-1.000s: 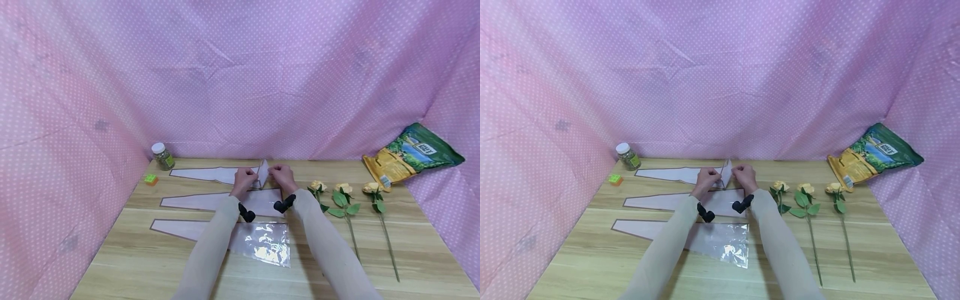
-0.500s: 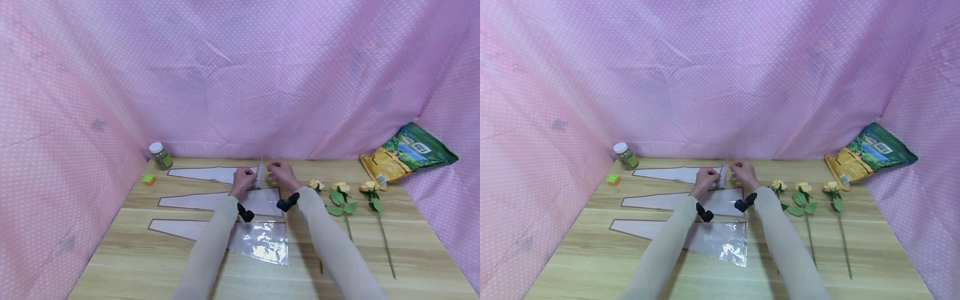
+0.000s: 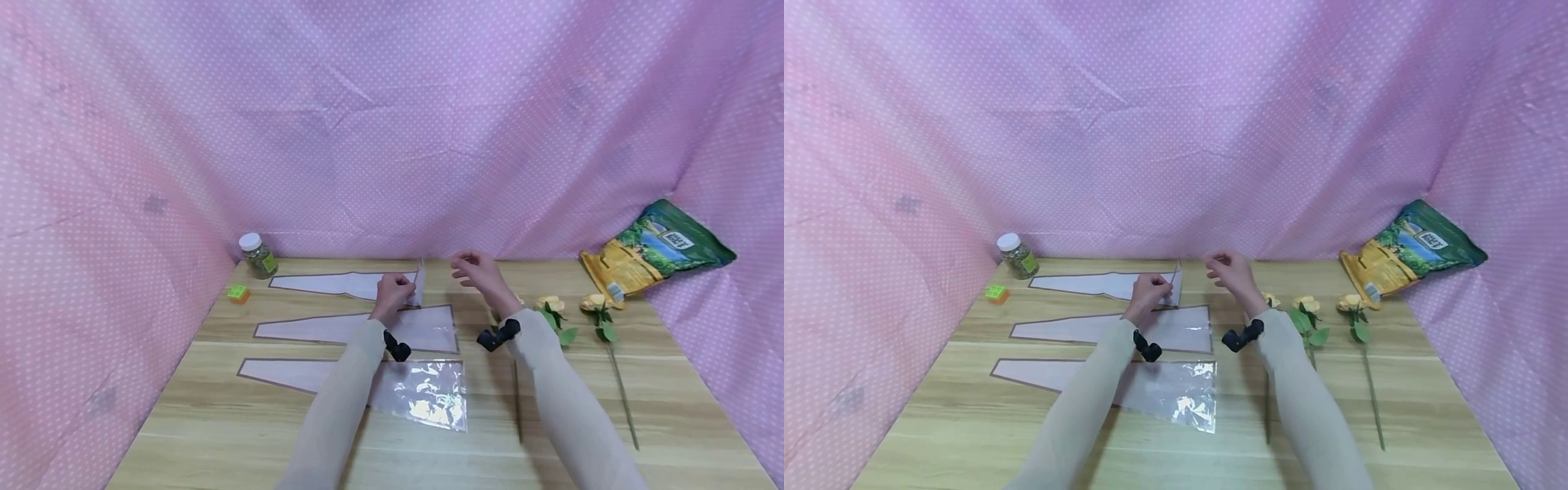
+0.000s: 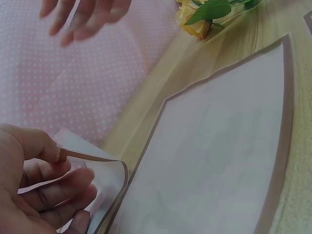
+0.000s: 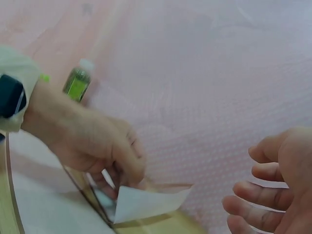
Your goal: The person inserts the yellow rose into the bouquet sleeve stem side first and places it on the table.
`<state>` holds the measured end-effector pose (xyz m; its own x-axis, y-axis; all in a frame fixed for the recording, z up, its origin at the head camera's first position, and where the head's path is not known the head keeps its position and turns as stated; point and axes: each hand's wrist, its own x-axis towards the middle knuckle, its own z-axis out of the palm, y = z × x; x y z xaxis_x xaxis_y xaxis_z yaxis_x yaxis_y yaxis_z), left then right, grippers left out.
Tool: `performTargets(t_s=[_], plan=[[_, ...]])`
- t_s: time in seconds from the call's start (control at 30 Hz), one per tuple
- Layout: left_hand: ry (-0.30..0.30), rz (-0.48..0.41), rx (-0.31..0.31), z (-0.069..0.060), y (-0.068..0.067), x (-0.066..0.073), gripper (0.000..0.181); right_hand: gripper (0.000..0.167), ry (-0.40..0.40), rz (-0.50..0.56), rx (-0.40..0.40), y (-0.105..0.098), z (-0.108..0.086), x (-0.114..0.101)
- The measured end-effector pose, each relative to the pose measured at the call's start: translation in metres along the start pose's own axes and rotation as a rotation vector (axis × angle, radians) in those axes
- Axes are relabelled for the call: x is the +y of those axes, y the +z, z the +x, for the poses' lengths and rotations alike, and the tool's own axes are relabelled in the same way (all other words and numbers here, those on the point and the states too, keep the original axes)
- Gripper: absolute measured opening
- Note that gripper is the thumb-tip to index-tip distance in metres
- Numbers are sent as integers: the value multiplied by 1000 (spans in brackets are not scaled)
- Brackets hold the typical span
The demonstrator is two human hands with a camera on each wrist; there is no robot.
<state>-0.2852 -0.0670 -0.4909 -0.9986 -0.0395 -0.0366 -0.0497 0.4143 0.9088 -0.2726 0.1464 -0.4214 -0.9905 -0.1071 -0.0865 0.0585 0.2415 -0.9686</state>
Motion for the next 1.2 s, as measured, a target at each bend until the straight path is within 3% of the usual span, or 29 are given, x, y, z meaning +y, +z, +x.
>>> performTargets(t_s=[0.3,0.7,1.2], plan=[[10,-23,20,-1,-3,-1,13,44,-48,-29,14,-26,-31,-1],[-36,-20,-3,1,-4,0,12,45,-53,-8,81,-57,-78,15],[-23,-19,7,1,0,-2,11,46,43,-60,120,-73,-118,50]])
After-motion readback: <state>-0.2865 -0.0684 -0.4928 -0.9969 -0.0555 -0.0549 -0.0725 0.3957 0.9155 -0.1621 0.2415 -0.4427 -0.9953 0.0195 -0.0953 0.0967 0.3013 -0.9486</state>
